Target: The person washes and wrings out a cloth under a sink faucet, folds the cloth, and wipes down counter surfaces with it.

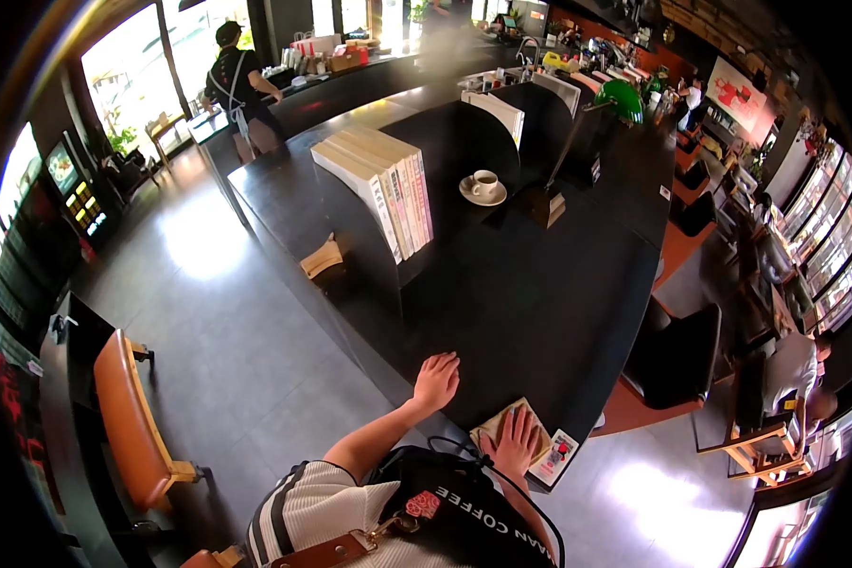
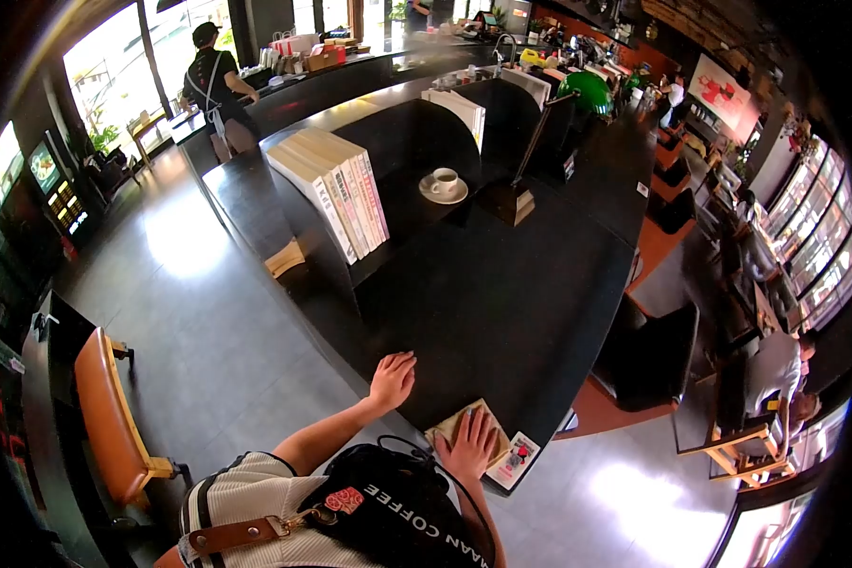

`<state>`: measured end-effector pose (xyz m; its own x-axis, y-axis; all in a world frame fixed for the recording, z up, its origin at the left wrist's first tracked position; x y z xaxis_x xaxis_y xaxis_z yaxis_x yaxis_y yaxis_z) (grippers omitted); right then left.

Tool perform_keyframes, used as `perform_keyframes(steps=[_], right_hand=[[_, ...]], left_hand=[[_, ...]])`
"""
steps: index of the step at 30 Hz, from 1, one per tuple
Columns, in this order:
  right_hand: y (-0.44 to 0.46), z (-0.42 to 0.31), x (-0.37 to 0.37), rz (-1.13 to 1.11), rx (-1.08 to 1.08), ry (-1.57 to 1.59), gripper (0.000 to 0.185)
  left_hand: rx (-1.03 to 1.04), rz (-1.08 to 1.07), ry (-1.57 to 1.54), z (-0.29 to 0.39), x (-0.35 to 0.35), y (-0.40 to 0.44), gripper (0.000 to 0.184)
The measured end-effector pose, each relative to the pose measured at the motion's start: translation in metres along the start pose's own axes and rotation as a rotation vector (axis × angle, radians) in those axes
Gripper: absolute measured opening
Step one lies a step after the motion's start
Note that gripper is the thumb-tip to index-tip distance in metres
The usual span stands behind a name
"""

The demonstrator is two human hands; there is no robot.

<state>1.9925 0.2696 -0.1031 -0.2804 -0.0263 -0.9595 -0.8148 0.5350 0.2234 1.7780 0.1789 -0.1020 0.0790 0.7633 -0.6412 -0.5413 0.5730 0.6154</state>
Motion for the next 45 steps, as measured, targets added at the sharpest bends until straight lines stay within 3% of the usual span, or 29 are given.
perform_keyframes(steps=[13, 25, 40, 43, 45], right_hand=[[-0.002, 0.003, 0.008, -0.026, -0.005, -0.012, 0.084], [0.002, 0.002, -0.001, -0.142, -0.132, -0.025, 0.110], [0.008, 0.002, 0.009, -0.171, -0.330, -0.005, 0.104], [0.019, -0.008, 0.004, -0.358, -0.316, 0.041, 0.094], [0.024, -0.014, 0.001, -0.337, -0.342, 0.051, 0.095]], left_hand=[[0.000, 0.004, -0.001, -0.001, 0.002, -0.001, 0.027], [-0.014, -0.017, 0.041, -0.003, 0.007, -0.004, 0.028], [-0.004, -0.029, 0.061, -0.001, 0.009, -0.004, 0.029], [-0.057, -0.094, 0.099, 0.011, -0.001, 0.004, 0.026], [0.017, -0.003, 0.092, 0.005, 0.006, 0.001, 0.025]])
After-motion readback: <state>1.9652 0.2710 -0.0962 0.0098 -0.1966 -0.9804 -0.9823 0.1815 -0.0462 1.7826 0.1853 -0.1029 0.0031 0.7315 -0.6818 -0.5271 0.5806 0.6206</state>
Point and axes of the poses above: each hand's wrist, its own y-axis towards the middle knuckle, its own x-axis out of the palm, z = x × y, the point moved 4 cm from there along y, towards the middle knuckle, and after that the axes turned 1 degree about -z, right-handed, at the moved point
